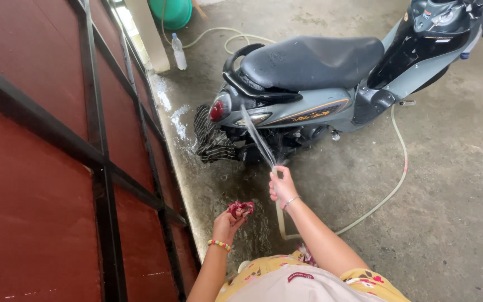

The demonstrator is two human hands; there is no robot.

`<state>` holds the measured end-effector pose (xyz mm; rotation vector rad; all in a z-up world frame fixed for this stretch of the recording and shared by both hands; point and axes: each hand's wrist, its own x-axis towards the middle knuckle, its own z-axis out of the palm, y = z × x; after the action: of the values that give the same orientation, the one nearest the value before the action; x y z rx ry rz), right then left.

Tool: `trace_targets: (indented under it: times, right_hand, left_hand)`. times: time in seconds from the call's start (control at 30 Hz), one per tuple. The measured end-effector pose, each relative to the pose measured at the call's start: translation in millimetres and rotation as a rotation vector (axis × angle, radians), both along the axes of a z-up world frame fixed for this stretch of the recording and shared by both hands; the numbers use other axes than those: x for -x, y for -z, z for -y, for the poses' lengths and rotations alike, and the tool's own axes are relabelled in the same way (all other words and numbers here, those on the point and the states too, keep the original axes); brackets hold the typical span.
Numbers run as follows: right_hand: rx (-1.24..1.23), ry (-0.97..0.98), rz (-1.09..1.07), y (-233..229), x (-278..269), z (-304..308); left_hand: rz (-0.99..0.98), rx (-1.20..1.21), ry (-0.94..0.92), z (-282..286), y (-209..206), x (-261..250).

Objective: Washing a scooter with a hose and a cloth.

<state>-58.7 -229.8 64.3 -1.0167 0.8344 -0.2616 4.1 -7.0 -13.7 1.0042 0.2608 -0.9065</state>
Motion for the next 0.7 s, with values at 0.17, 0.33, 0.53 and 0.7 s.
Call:
trace_targets:
  times: [0.17, 0.33, 0.53, 0.7]
  right_hand:
    - [-0.043, 0.086, -0.017, 10, 10, 33]
    - [-0.065, 0.253, 0.001, 7, 41, 94]
    - [-0.045, 0.363, 0.154, -1, 89, 174]
    - [-0.049, 0.379, 0.163, -5, 123, 218]
  left_hand:
    - [-0.001, -0.035, -0.01, 3, 7, 2]
    - [-0.013, -0.043, -0.019, 12, 10, 14]
    - [-0.021, -0.079, 0.009, 38, 12, 35]
    - [-0.026, -0.092, -0.034, 85, 15, 60]
